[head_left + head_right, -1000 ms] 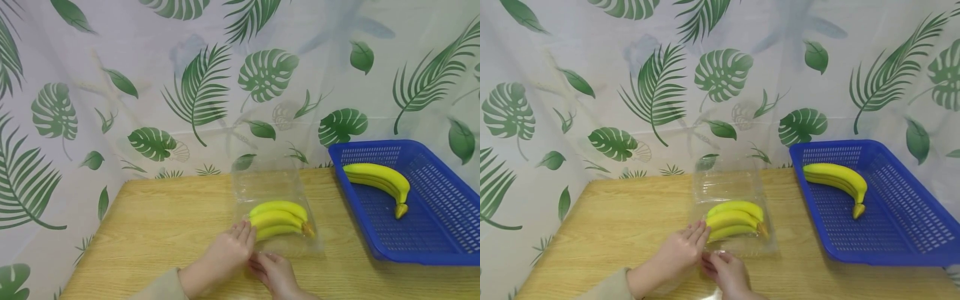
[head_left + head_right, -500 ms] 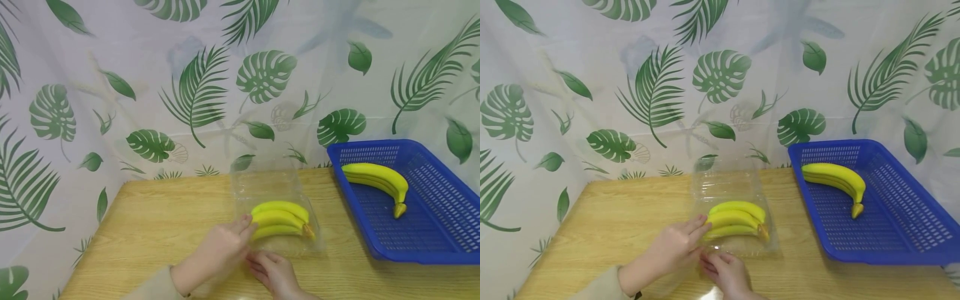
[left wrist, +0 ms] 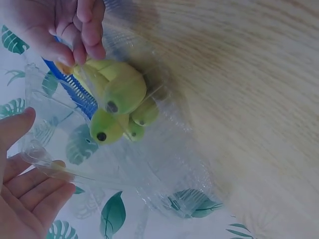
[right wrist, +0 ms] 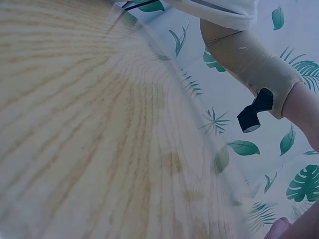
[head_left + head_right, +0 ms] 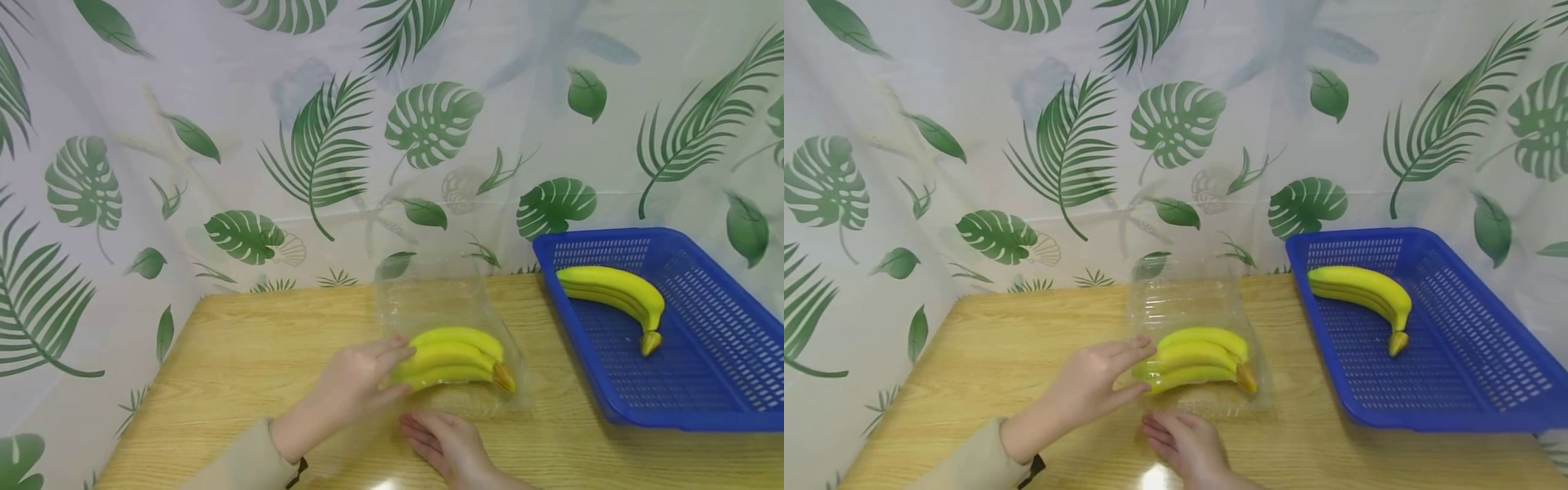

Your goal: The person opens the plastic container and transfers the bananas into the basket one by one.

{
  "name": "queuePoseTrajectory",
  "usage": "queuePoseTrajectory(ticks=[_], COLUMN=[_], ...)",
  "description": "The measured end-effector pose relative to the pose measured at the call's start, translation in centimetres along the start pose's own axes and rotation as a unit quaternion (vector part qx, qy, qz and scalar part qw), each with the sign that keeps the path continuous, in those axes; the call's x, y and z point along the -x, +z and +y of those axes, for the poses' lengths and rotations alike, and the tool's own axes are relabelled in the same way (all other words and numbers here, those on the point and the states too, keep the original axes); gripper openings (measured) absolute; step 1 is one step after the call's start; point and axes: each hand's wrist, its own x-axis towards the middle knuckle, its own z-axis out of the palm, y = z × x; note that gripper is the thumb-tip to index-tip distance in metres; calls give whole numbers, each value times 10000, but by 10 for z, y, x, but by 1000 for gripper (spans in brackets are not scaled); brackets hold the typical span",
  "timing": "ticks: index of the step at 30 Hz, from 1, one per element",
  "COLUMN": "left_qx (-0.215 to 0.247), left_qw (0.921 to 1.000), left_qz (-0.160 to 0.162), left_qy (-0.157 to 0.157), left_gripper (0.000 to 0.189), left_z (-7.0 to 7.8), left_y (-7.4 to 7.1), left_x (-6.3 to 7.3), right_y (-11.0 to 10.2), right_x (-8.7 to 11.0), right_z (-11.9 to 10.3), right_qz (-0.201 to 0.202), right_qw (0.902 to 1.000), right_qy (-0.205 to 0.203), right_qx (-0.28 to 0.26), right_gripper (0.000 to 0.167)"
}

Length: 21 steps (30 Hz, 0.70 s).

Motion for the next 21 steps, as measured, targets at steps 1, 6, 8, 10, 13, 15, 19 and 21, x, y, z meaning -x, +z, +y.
queuePoseTrajectory(ticks=[1, 6, 8, 10, 13, 15, 19, 21], left_qx=[55, 268, 407, 554, 762, 941, 1456, 1726], left_qw=[10000, 9992, 9984, 9975, 9956, 9935, 9844, 9774], left_qz=[47, 289, 360, 407, 463, 468, 439, 441], left_qy=[1, -73, -125, -166, -295, -428, -888, -1138], left_gripper=[53, 53, 52, 49, 45, 43, 41, 40], left_z=[-1, -8, -11, -13, -17, -19, -23, -25], left_y=[0, -1, -2, -3, -4, -5, -6, -6], left_x=[-1, -6, -9, -12, -16, -18, -23, -25], right_y=[0, -2, -2, -2, -1, -1, 0, 0], right_x=[0, 0, 0, 1, 1, 2, 2, 3], right_z=[0, -2, -3, -5, -6, -6, -5, -5], right_qz=[-25, -6, 16, 23, 23, 24, 53, 73], right_qw=[10000, 9997, 9995, 9995, 9994, 9995, 9994, 9993], right_qy=[33, 235, 295, 307, 326, 310, 292, 302], right_qx=[-15, -83, -101, -85, -89, -98, -153, -185], right_gripper=[44, 47, 49, 51, 52, 52, 52, 51])
